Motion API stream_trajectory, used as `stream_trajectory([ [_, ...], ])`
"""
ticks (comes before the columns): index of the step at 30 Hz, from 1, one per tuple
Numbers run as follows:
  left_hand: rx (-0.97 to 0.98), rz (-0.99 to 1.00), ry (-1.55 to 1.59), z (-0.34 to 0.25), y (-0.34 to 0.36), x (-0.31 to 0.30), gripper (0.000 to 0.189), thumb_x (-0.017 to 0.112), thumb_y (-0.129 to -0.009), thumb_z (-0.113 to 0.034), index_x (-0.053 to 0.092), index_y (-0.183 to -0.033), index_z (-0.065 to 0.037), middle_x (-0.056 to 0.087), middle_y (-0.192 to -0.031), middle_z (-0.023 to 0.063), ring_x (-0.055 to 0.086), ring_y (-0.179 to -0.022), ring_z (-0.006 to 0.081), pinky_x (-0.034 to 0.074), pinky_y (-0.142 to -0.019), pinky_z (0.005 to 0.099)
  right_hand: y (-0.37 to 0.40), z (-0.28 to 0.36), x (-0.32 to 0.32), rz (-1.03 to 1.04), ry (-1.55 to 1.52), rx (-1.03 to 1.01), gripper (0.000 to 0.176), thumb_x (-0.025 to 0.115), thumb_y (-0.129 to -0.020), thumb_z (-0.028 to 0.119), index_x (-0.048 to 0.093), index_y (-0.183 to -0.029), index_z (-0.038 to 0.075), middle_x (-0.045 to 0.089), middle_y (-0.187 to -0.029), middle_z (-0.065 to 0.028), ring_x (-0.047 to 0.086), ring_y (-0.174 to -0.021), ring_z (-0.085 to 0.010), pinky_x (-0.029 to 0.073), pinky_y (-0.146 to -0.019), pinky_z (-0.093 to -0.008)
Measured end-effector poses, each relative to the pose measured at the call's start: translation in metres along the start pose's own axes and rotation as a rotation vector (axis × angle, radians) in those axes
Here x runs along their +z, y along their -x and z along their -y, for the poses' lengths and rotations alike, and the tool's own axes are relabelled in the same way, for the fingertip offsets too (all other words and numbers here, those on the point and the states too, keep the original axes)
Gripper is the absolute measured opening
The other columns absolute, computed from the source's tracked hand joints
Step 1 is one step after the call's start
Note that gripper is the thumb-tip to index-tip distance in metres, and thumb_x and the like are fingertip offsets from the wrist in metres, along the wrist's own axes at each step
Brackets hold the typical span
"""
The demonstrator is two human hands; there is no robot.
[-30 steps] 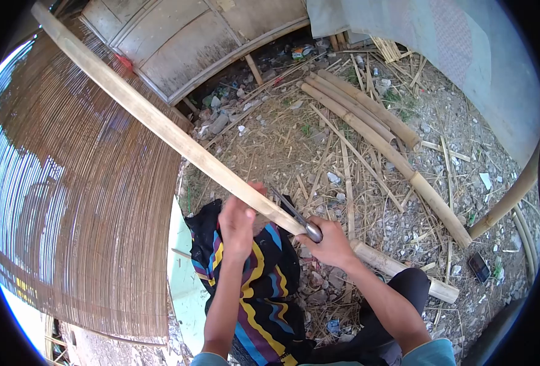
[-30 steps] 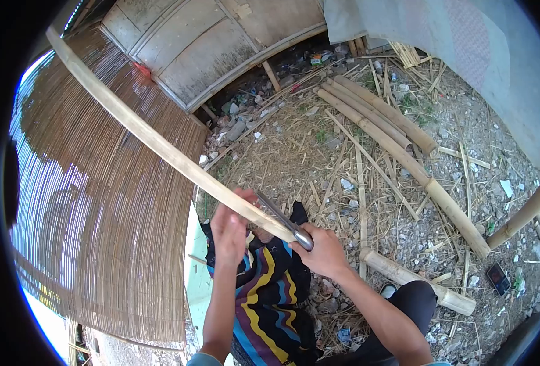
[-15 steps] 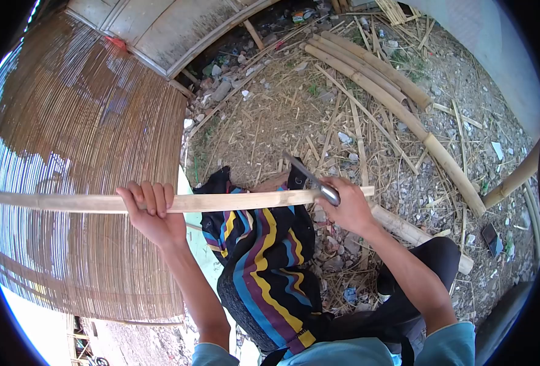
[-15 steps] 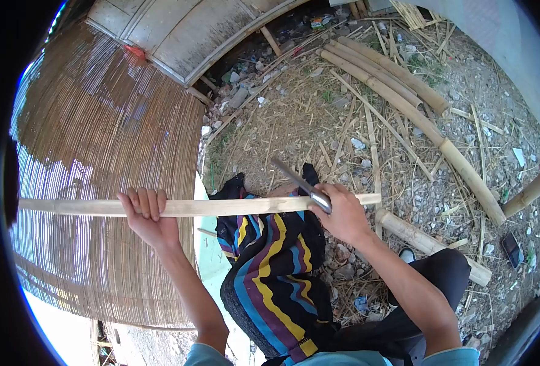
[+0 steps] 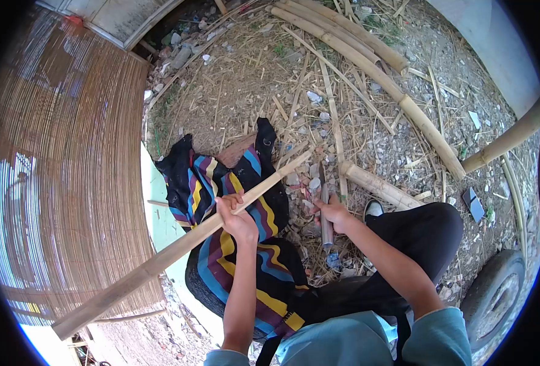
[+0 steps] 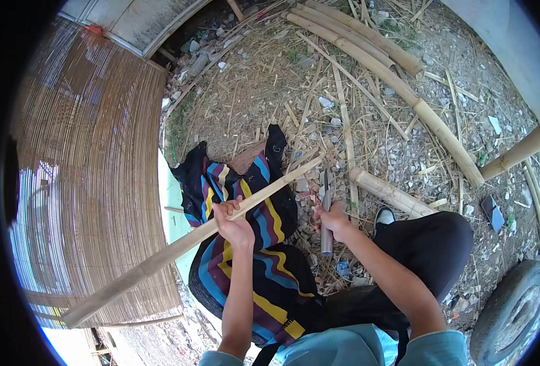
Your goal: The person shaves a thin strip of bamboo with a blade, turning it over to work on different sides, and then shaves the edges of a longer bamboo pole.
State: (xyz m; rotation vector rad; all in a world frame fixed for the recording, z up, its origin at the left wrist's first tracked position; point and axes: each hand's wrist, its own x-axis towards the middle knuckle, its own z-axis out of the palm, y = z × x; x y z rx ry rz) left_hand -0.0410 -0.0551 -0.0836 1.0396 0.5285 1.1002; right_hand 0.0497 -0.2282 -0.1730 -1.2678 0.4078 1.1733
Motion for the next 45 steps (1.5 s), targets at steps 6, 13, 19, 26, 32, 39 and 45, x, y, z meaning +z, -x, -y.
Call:
stream_trajectory([
  [6,0.27,0.26,-0.079,-0.099,-0.031,0.017,0.03,0.047,-0.095,-0.029,0.037,-0.072,-0.013,0.035,-0.067,0.0001,0.04,-0.064,0.0132,0.043,-0.075,0.0359,0.004,-0.027,0.021,0.112,0.114,-0.213,0.034,0.061,-0.089,0.015,0.038,-0.113,0.006,0.054,-0.079,-0.0066,0.052,-0.053,-0.0126,0.046,-0.044,-0.0274],
  [13,0.206,0.392,0.074,-0.123,-0.061,0.021,0.046,0.037,-0.099,-0.041,0.024,-0.062,-0.016,0.02,-0.05,-0.0033,0.016,-0.039,0.0067,0.016,-0.038,0.0228,0.033,-0.023,0.046,0.05,0.702,-0.719,0.057,0.059,-0.087,0.017,0.031,-0.136,0.01,0.061,-0.079,-0.0187,0.062,-0.062,-0.0297,0.052,-0.056,-0.0395],
  [19,0.267,0.173,0.047,-0.123,-0.062,0.018,0.048,0.036,-0.099,-0.041,0.022,-0.06,-0.017,0.017,-0.048,-0.0044,0.013,-0.038,0.0056,0.014,-0.036,0.0216,0.061,0.005,0.084,0.003,0.674,-1.042,0.054,0.058,-0.087,0.018,0.033,-0.133,0.004,0.064,-0.088,-0.0254,0.063,-0.075,-0.0434,0.052,-0.065,-0.0466],
  [26,0.308,0.042,-0.039,-0.122,-0.064,0.022,0.047,0.038,-0.099,-0.039,0.021,-0.06,-0.018,0.015,-0.049,-0.0046,0.013,-0.039,0.0058,0.015,-0.037,0.0213,-0.011,-0.036,0.072,-0.116,0.963,-0.673,0.042,0.054,-0.089,0.02,0.038,-0.125,0.005,0.063,-0.075,-0.0252,0.061,-0.067,-0.0452,0.051,-0.06,-0.0506],
  [32,0.347,-0.023,-0.069,-0.121,-0.066,0.022,0.047,0.04,-0.1,-0.035,0.021,-0.06,-0.018,0.014,-0.049,-0.0048,0.012,-0.04,0.0058,0.015,-0.037,0.0218,0.005,-0.019,0.089,-0.137,0.987,-0.896,0.041,0.055,-0.089,0.026,0.041,-0.122,0.006,0.063,-0.076,-0.0219,0.062,-0.063,-0.0416,0.052,-0.056,-0.0489],
  [39,0.328,-0.062,-0.06,-0.122,-0.068,0.018,0.047,0.04,-0.1,-0.035,0.021,-0.061,-0.018,0.014,-0.049,-0.0046,0.012,-0.04,0.0056,0.014,-0.037,0.0211,-0.051,-0.05,0.052,-0.218,1.032,-0.628,0.03,0.054,-0.09,0.025,0.042,-0.11,0.005,0.061,-0.067,-0.0227,0.062,-0.062,-0.0418,0.051,-0.056,-0.0499],
  [45,0.37,-0.043,-0.086,-0.12,-0.064,0.023,0.047,0.038,-0.1,-0.035,0.019,-0.061,-0.018,0.014,-0.05,-0.0047,0.012,-0.04,0.0051,0.014,-0.035,0.0186,0.004,-0.029,0.082,-0.055,0.904,-0.819,0.028,0.056,-0.088,0.025,0.044,-0.105,0.006,0.06,-0.063,-0.021,0.061,-0.059,-0.0408,0.051,-0.052,-0.0486],
])
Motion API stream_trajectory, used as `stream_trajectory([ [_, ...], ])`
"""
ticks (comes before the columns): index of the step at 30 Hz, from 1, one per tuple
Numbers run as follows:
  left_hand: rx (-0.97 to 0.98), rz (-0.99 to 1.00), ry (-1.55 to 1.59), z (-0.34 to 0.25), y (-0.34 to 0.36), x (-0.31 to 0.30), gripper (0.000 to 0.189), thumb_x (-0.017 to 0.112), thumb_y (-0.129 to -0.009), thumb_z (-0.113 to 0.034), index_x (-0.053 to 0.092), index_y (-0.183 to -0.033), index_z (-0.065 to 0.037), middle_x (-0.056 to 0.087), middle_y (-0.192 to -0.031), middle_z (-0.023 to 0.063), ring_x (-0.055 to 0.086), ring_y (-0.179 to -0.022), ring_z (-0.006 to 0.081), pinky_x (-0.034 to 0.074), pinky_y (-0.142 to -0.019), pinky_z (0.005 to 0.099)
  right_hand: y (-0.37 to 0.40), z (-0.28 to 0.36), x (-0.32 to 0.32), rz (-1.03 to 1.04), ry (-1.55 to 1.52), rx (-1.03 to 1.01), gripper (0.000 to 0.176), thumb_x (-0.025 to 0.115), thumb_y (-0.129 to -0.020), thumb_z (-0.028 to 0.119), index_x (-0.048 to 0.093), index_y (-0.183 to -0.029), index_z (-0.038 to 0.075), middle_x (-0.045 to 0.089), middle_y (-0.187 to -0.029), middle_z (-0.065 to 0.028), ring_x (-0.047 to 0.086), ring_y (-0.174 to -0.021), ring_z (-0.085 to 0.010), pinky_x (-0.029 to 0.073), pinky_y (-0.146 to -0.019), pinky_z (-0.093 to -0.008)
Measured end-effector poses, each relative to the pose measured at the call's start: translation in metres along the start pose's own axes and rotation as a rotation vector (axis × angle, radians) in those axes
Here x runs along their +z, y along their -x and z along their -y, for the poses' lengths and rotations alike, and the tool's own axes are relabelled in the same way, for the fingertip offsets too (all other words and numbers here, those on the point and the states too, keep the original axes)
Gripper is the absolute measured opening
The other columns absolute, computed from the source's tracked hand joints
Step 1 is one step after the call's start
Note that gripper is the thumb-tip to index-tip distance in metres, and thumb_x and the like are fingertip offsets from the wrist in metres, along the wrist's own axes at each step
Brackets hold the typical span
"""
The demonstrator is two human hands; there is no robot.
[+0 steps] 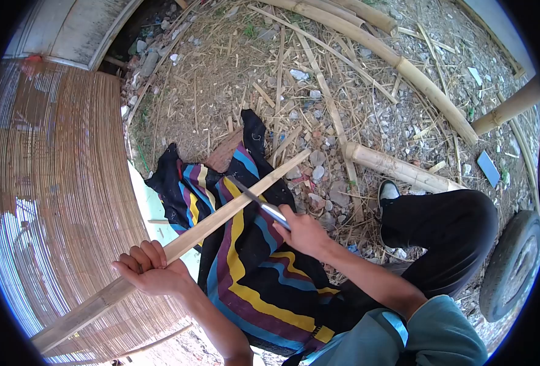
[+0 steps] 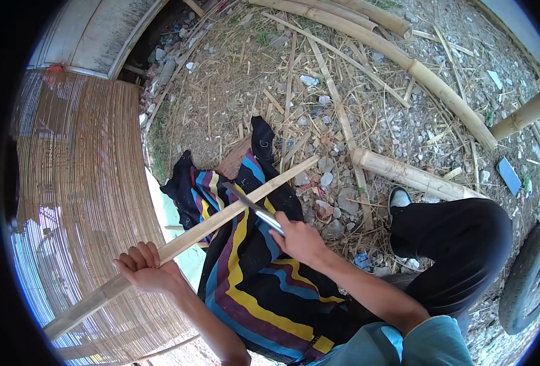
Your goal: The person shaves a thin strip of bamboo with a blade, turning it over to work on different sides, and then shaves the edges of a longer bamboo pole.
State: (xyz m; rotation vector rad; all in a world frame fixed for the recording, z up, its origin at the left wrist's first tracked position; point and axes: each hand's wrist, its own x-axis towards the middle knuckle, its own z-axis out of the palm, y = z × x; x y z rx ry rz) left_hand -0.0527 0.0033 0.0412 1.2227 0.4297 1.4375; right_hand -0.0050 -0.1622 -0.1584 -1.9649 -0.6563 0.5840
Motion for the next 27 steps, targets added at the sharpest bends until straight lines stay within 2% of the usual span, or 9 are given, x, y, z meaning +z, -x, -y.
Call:
stream_trajectory([
  [2,-0.002,0.003,-0.006,0.001,-0.002,-0.004,0.047,0.038,-0.1,-0.035,0.019,-0.061,-0.018,0.014,-0.05,-0.0047,0.012,-0.04,0.0052,0.014,-0.035,0.0188,-0.001,0.007,0.007,-0.004,-0.049,-0.069,0.028,0.057,-0.088,0.026,0.044,-0.104,0.007,0.06,-0.062,-0.02,0.061,-0.058,-0.0404,0.051,-0.052,-0.0481],
  [4,-0.004,0.007,-0.016,0.001,-0.004,-0.009,0.047,0.038,-0.1,-0.035,0.019,-0.061,-0.018,0.013,-0.05,-0.0048,0.012,-0.04,0.0054,0.014,-0.035,0.0189,-0.007,0.002,0.012,-0.048,0.063,-0.116,0.028,0.058,-0.087,0.026,0.044,-0.101,0.007,0.06,-0.062,-0.018,0.061,-0.057,-0.0399,0.051,-0.051,-0.0474],
  [9,-0.058,-0.041,0.04,0.003,-0.011,-0.022,0.047,0.04,-0.099,-0.035,0.019,-0.061,-0.018,0.013,-0.05,-0.0047,0.011,-0.041,0.0059,0.014,-0.036,0.0201,-0.006,0.012,0.017,-0.016,0.11,-0.092,0.023,0.056,-0.086,0.022,0.043,-0.097,0.007,0.061,-0.062,-0.0188,0.062,-0.056,-0.039,0.051,-0.049,-0.0482],
  [15,-0.018,-0.01,0.022,0.002,0.003,-0.008,0.048,0.042,-0.099,-0.034,0.019,-0.06,-0.018,0.013,-0.05,-0.0043,0.012,-0.042,0.0062,0.014,-0.037,0.0207,0.006,0.025,0.004,-0.009,0.094,-0.129,0.024,0.056,-0.087,0.021,0.042,-0.1,0.006,0.061,-0.064,-0.0207,0.062,-0.058,-0.0402,0.051,-0.051,-0.0493],
  [17,-0.024,-0.004,0.026,-0.004,0.005,-0.014,0.048,0.041,-0.099,-0.034,0.019,-0.06,-0.018,0.013,-0.05,-0.0043,0.012,-0.042,0.006,0.014,-0.037,0.0206,0.002,-0.003,0.014,0.016,0.094,0.099,0.029,0.059,-0.085,0.022,0.042,-0.102,0.005,0.06,-0.066,-0.0226,0.061,-0.061,-0.0426,0.049,-0.053,-0.0515],
  [19,-0.032,-0.076,0.043,-0.002,0.005,-0.018,0.045,0.039,-0.1,-0.032,0.021,-0.061,-0.017,0.014,-0.051,-0.0039,0.013,-0.043,0.0067,0.014,-0.037,0.0218,-0.002,-0.014,0.009,-0.004,0.081,0.08,0.028,0.058,-0.086,0.023,0.042,-0.101,0.005,0.06,-0.064,-0.0231,0.061,-0.06,-0.043,0.049,-0.053,-0.0513],
  [23,-0.005,0.009,0.041,-0.001,0.008,-0.003,0.048,0.043,-0.099,-0.033,0.019,-0.06,-0.018,0.013,-0.05,-0.0044,0.012,-0.042,0.0059,0.014,-0.037,0.0212,0.006,0.034,-0.002,0.028,0.026,-0.081,0.027,0.058,-0.086,0.023,0.043,-0.1,0.006,0.06,-0.062,-0.0215,0.06,-0.056,-0.0419,0.05,-0.052,-0.0513],
  [25,-0.012,-0.018,0.027,0.001,0.005,-0.004,0.048,0.043,-0.099,-0.033,0.019,-0.06,-0.018,0.012,-0.05,-0.0045,0.012,-0.042,0.006,0.014,-0.037,0.0213,0.005,0.037,0.007,0.016,0.017,-0.12,0.026,0.058,-0.086,0.023,0.043,-0.099,0.006,0.06,-0.062,-0.0213,0.06,-0.055,-0.0421,0.05,-0.052,-0.0516],
  [27,-0.007,-0.037,0.029,0.001,0.0,-0.008,0.048,0.043,-0.099,-0.033,0.019,-0.06,-0.018,0.012,-0.051,-0.0045,0.012,-0.042,0.0061,0.014,-0.037,0.0214,-0.004,0.004,0.02,0.009,0.057,-0.003,0.024,0.055,-0.087,0.021,0.042,-0.101,0.006,0.061,-0.066,-0.0229,0.061,-0.061,-0.0435,0.051,-0.054,-0.0517],
])
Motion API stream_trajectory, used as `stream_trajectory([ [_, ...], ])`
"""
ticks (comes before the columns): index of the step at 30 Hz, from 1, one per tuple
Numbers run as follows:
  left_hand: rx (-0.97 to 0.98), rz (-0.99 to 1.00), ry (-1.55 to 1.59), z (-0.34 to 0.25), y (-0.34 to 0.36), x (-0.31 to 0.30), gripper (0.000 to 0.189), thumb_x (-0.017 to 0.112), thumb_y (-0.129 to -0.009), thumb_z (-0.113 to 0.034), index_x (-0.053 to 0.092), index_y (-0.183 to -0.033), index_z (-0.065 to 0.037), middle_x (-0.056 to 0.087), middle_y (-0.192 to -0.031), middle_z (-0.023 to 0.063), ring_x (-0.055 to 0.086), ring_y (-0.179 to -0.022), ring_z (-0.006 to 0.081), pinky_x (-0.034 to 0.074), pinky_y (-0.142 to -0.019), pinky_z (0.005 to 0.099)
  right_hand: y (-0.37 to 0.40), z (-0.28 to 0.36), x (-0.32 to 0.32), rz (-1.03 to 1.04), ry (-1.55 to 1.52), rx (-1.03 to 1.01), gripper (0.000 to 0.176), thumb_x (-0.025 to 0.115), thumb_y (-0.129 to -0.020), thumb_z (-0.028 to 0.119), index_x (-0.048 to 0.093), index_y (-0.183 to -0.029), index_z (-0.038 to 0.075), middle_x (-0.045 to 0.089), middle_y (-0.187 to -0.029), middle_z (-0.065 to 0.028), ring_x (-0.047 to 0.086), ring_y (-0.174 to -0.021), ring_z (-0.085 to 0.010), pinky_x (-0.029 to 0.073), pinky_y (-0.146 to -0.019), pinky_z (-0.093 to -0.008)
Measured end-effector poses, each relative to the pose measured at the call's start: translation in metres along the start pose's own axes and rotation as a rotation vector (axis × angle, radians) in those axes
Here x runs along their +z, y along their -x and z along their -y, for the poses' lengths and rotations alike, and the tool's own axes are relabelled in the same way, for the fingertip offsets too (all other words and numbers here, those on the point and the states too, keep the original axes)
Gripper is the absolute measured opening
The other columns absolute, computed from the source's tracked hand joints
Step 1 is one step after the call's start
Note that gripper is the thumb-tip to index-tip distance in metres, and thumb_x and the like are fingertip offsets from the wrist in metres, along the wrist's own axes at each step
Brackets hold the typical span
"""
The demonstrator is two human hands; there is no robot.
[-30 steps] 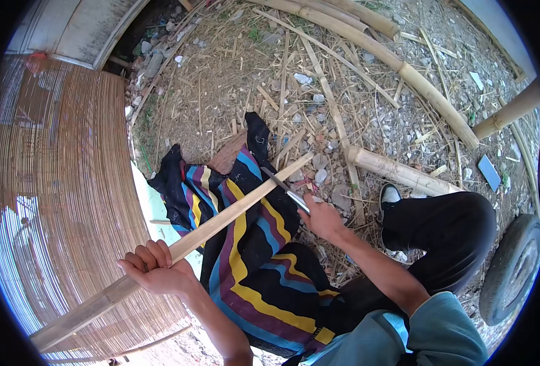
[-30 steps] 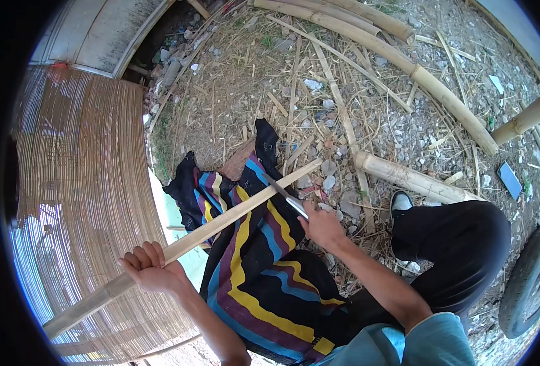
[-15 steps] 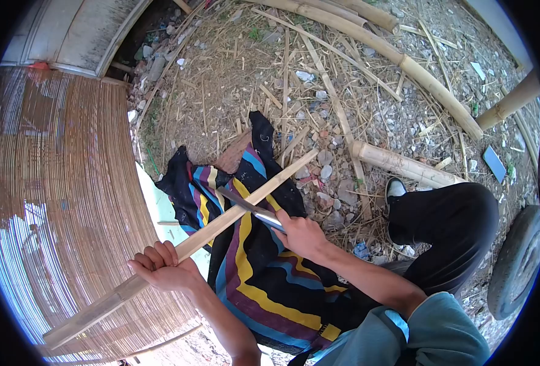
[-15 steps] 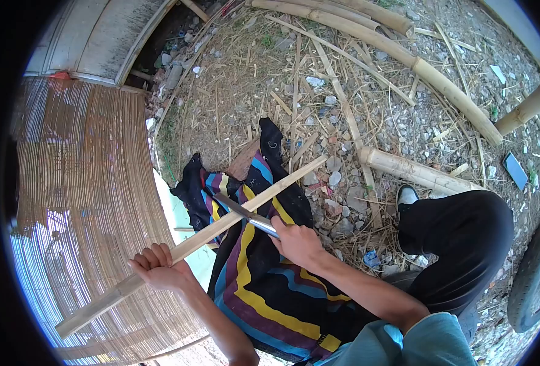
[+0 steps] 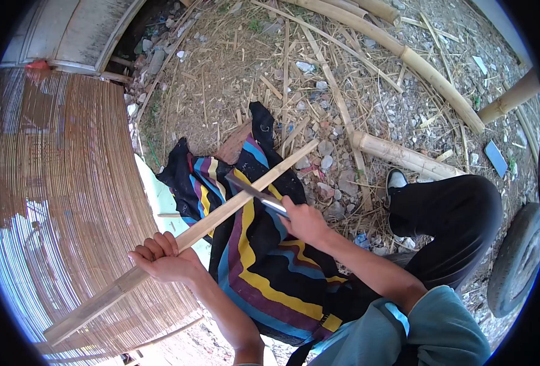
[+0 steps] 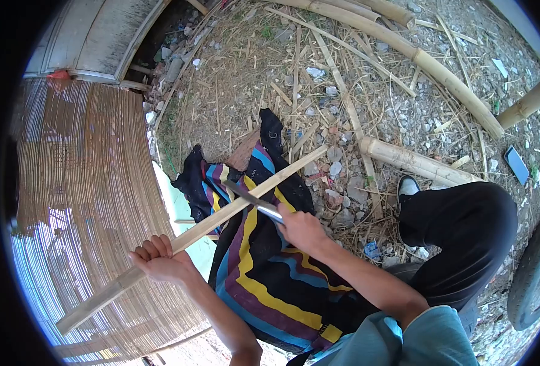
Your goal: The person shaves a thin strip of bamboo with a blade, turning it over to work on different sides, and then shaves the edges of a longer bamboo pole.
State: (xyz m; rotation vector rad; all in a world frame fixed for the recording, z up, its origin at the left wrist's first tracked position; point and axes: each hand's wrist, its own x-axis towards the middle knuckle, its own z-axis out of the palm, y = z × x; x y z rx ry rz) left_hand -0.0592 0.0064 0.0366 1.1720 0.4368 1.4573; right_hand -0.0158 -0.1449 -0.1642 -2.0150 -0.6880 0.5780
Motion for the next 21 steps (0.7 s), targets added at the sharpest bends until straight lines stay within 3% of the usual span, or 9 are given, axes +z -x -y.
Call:
stream_trajectory([
  [2,0.026,-0.171,-0.063,0.002,-0.003,-0.004,0.047,0.043,-0.099,-0.032,0.018,-0.061,-0.018,0.012,-0.051,-0.0044,0.013,-0.041,0.0062,0.013,-0.037,0.0214,-0.009,-0.03,-0.003,0.011,0.009,0.146,0.024,0.054,-0.087,0.021,0.042,-0.101,0.005,0.063,-0.07,-0.0229,0.062,-0.064,-0.0431,0.051,-0.056,-0.0524],
  [4,0.033,-0.15,-0.056,0.002,-0.002,0.0,0.047,0.043,-0.099,-0.032,0.018,-0.061,-0.018,0.012,-0.051,-0.0044,0.013,-0.042,0.0063,0.013,-0.037,0.0213,-0.012,-0.037,-0.008,0.021,0.016,0.137,0.025,0.054,-0.087,0.022,0.042,-0.102,0.005,0.063,-0.07,-0.0228,0.062,-0.064,-0.0431,0.051,-0.056,-0.0521],
  [8,0.062,-0.06,-0.069,0.004,-0.001,0.005,0.047,0.044,-0.098,-0.032,0.019,-0.061,-0.018,0.013,-0.051,-0.0045,0.013,-0.042,0.0064,0.013,-0.037,0.0212,0.005,0.023,-0.015,0.028,-0.07,-0.058,0.027,0.056,-0.087,0.024,0.042,-0.101,0.005,0.058,-0.062,-0.0254,0.06,-0.062,-0.046,0.051,-0.059,-0.0537],
  [10,0.027,-0.08,-0.057,0.002,-0.001,-0.003,0.047,0.044,-0.098,-0.032,0.019,-0.061,-0.018,0.013,-0.051,-0.0046,0.013,-0.042,0.0063,0.013,-0.037,0.0213,-0.005,-0.004,-0.001,0.029,-0.038,0.079,0.027,0.056,-0.087,0.023,0.043,-0.101,0.005,0.059,-0.065,-0.0256,0.061,-0.063,-0.0456,0.05,-0.06,-0.0542],
  [11,0.004,-0.102,-0.02,0.002,-0.004,-0.003,0.048,0.044,-0.098,-0.033,0.019,-0.061,-0.018,0.013,-0.052,-0.0047,0.012,-0.042,0.0063,0.012,-0.037,0.0213,-0.012,-0.035,0.007,0.012,-0.018,0.247,0.027,0.056,-0.087,0.023,0.043,-0.101,0.004,0.061,-0.07,-0.0254,0.062,-0.066,-0.0451,0.051,-0.06,-0.054],
  [12,0.008,-0.096,-0.015,-0.002,-0.004,-0.004,0.048,0.044,-0.098,-0.033,0.019,-0.061,-0.018,0.013,-0.052,-0.0047,0.012,-0.042,0.0063,0.012,-0.037,0.0213,-0.014,-0.07,0.007,-0.019,0.042,0.19,0.027,0.057,-0.087,0.024,0.043,-0.101,0.004,0.062,-0.073,-0.0248,0.062,-0.07,-0.0445,0.051,-0.06,-0.0534],
  [15,0.036,-0.095,-0.039,0.004,-0.001,0.003,0.048,0.044,-0.098,-0.033,0.018,-0.061,-0.018,0.013,-0.052,-0.0051,0.011,-0.042,0.0057,0.012,-0.036,0.0215,-0.013,-0.082,-0.021,0.053,0.048,0.34,0.029,0.055,-0.088,0.023,0.043,-0.106,0.005,0.062,-0.074,-0.0251,0.063,-0.071,-0.0431,0.052,-0.062,-0.0514],
  [18,0.055,-0.061,-0.065,0.005,-0.003,0.009,0.048,0.044,-0.098,-0.033,0.019,-0.061,-0.018,0.013,-0.052,-0.0051,0.012,-0.042,0.0055,0.012,-0.037,0.0214,0.002,-0.033,-0.012,0.03,-0.081,0.093,0.028,0.054,-0.088,0.025,0.042,-0.103,0.005,0.061,-0.068,-0.0249,0.062,-0.064,-0.045,0.051,-0.061,-0.0537],
  [21,0.03,-0.077,-0.067,0.006,-0.008,0.003,0.048,0.043,-0.099,-0.033,0.018,-0.061,-0.018,0.013,-0.052,-0.0051,0.011,-0.043,0.0054,0.013,-0.037,0.0211,-0.001,-0.01,-0.005,0.055,-0.118,0.059,0.029,0.058,-0.086,0.024,0.042,-0.101,0.005,0.059,-0.068,-0.0273,0.059,-0.065,-0.0477,0.05,-0.059,-0.0537],
])
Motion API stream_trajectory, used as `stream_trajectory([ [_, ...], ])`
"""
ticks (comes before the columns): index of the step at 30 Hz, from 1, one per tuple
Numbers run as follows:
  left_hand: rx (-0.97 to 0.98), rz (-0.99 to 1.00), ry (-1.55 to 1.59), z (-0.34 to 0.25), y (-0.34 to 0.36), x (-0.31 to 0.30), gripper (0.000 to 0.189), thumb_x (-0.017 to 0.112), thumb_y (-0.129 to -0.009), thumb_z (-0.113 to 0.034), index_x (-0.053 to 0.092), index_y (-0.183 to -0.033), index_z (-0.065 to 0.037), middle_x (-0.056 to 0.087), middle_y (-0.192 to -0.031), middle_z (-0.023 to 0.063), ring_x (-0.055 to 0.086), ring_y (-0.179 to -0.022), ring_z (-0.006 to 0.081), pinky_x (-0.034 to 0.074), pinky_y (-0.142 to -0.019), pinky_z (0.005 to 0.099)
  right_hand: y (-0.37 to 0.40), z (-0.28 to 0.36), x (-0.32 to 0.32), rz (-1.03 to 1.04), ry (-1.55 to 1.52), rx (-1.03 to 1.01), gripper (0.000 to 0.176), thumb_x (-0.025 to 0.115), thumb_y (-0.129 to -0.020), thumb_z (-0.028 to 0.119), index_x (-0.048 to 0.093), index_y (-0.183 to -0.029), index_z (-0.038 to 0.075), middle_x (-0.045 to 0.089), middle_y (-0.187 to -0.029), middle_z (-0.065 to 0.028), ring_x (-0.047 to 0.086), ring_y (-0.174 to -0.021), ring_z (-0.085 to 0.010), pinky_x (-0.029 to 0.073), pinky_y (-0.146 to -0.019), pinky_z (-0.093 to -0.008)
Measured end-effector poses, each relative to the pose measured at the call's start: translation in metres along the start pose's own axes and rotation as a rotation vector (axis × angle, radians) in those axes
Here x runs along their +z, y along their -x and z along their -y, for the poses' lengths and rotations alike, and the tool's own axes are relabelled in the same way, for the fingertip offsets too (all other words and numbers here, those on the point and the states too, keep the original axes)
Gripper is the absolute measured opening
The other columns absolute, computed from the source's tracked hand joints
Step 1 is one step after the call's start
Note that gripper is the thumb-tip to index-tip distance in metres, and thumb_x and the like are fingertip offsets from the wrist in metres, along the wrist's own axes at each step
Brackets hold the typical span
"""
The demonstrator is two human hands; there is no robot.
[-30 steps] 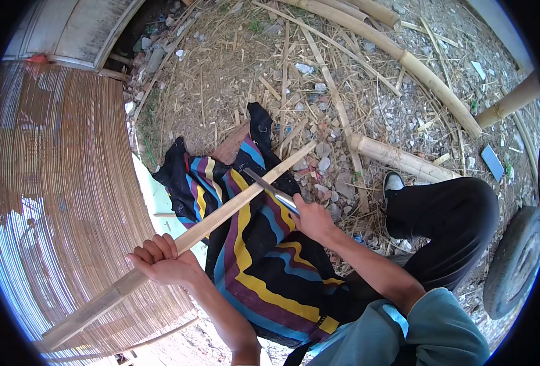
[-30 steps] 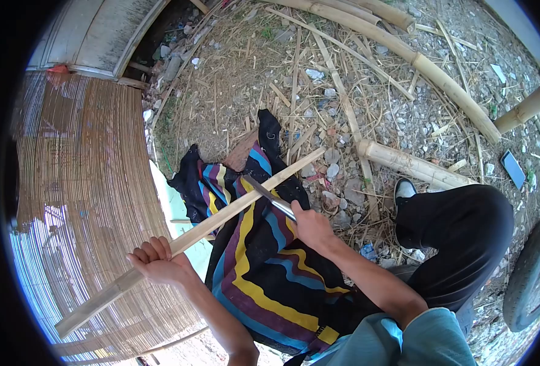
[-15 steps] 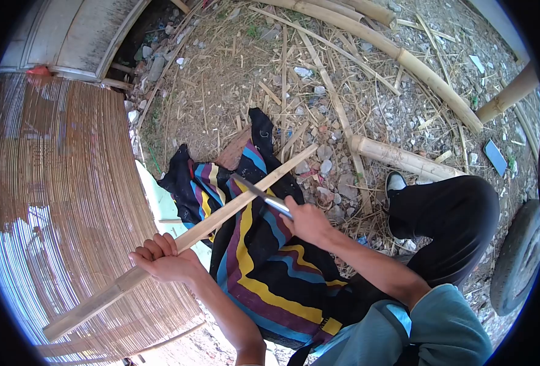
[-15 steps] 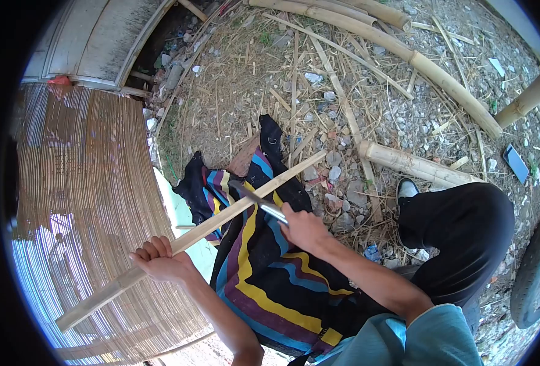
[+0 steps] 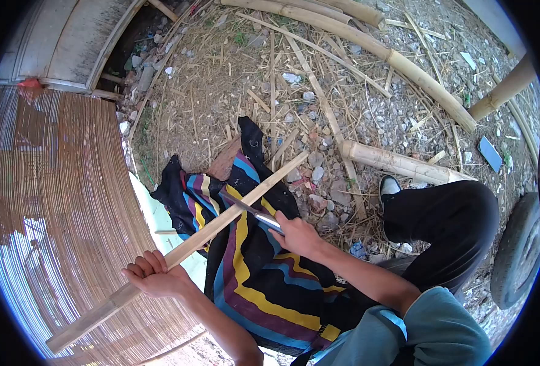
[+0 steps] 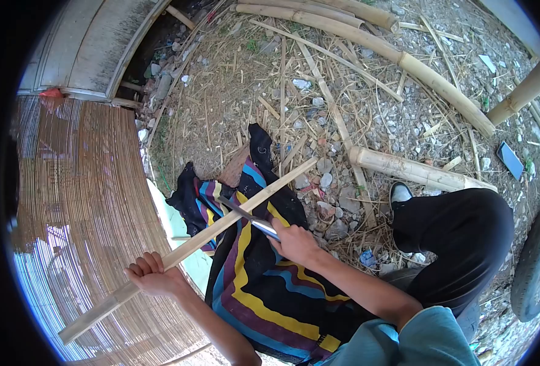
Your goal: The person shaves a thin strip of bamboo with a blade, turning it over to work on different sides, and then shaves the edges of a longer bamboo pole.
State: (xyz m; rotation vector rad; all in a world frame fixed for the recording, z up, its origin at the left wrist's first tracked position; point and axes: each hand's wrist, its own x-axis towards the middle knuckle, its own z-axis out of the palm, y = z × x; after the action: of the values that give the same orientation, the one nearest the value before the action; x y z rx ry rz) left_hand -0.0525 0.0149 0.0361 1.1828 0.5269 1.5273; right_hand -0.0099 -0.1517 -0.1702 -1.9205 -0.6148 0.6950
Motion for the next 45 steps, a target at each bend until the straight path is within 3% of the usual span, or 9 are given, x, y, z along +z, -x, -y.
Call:
stream_trajectory([
  [6,0.019,0.093,-0.011,0.0,-0.003,0.002,0.049,0.041,-0.099,-0.036,0.018,-0.06,-0.018,0.012,-0.051,-0.0054,0.01,-0.043,0.0051,0.013,-0.037,0.0203,-0.036,-0.083,-0.007,-0.144,0.093,0.142,0.03,0.059,-0.086,0.025,0.045,-0.101,0.004,0.061,-0.067,-0.0247,0.062,-0.064,-0.0442,0.051,-0.057,-0.0504],
  [11,0.033,0.116,-0.047,-0.002,0.001,0.009,0.049,0.04,-0.1,-0.036,0.017,-0.06,-0.018,0.011,-0.051,-0.0055,0.009,-0.043,0.0046,0.012,-0.037,0.0192,-0.014,0.032,-0.011,-0.057,-0.078,-0.101,0.028,0.059,-0.086,0.026,0.044,-0.096,0.005,0.06,-0.066,-0.0249,0.06,-0.062,-0.0455,0.05,-0.057,-0.0528],
  [15,0.037,0.083,-0.043,-0.003,0.0,0.004,0.049,0.041,-0.099,-0.036,0.018,-0.06,-0.018,0.012,-0.051,-0.0053,0.009,-0.043,0.0049,0.013,-0.037,0.0198,-0.033,-0.039,0.016,-0.11,-0.088,0.132,0.028,0.057,-0.087,0.026,0.044,-0.101,0.006,0.062,-0.072,-0.024,0.062,-0.068,-0.0443,0.051,-0.06,-0.0527],
  [18,0.018,0.061,-0.005,0.005,-0.006,0.003,0.049,0.043,-0.099,-0.036,0.018,-0.06,-0.018,0.012,-0.051,-0.0053,0.01,-0.043,0.0049,0.013,-0.037,0.0204,-0.034,-0.058,0.007,-0.115,0.001,0.012,0.028,0.057,-0.086,0.025,0.046,-0.102,0.006,0.062,-0.071,-0.0248,0.062,-0.068,-0.044,0.051,-0.06,-0.0524],
  [24,0.008,0.129,-0.017,-0.001,-0.003,0.004,0.05,0.045,-0.098,-0.036,0.018,-0.06,-0.018,0.011,-0.051,-0.0054,0.01,-0.043,0.005,0.013,-0.038,0.0214,-0.009,0.034,-0.009,0.049,0.038,-0.107,0.03,0.06,-0.082,0.017,0.045,-0.105,0.007,0.062,-0.071,-0.0247,0.063,-0.067,-0.0427,0.051,-0.06,-0.0524],
  [28,-0.009,0.045,-0.026,-0.002,-0.003,-0.003,0.05,0.046,-0.098,-0.034,0.018,-0.06,-0.019,0.011,-0.051,-0.0052,0.01,-0.043,0.0054,0.013,-0.038,0.0218,-0.022,-0.033,0.02,-0.094,0.026,0.162,0.033,0.062,-0.08,0.015,0.046,-0.106,0.005,0.063,-0.075,-0.0257,0.063,-0.071,-0.0438,0.052,-0.066,-0.052],
  [37,-0.028,0.092,0.023,-0.002,0.002,0.004,0.047,0.047,-0.098,-0.032,0.019,-0.062,-0.018,0.012,-0.052,-0.0045,0.011,-0.044,0.0062,0.014,-0.039,0.0224,-0.006,0.037,-0.012,0.058,0.077,-0.076,0.034,0.062,-0.079,0.016,0.047,-0.107,0.006,0.063,-0.073,-0.0234,0.063,-0.068,-0.0422,0.053,-0.064,-0.0507],
  [41,-0.029,0.012,0.005,-0.003,0.002,0.003,0.048,0.049,-0.097,-0.033,0.019,-0.063,-0.018,0.012,-0.052,-0.0047,0.011,-0.044,0.0061,0.014,-0.039,0.0224,-0.027,-0.052,0.016,-0.099,0.057,0.177,0.033,0.061,-0.078,0.014,0.048,-0.106,0.005,0.064,-0.08,-0.0237,0.064,-0.075,-0.0421,0.052,-0.068,-0.0517],
  [45,-0.043,0.04,0.026,-0.002,0.0,-0.009,0.048,0.05,-0.096,-0.033,0.019,-0.063,-0.018,0.012,-0.052,-0.0047,0.011,-0.044,0.006,0.013,-0.039,0.0224,-0.019,-0.04,0.005,-0.062,0.186,0.147,0.032,0.062,-0.075,0.012,0.049,-0.103,0.006,0.063,-0.076,-0.0228,0.064,-0.074,-0.0401,0.053,-0.066,-0.0486],
])
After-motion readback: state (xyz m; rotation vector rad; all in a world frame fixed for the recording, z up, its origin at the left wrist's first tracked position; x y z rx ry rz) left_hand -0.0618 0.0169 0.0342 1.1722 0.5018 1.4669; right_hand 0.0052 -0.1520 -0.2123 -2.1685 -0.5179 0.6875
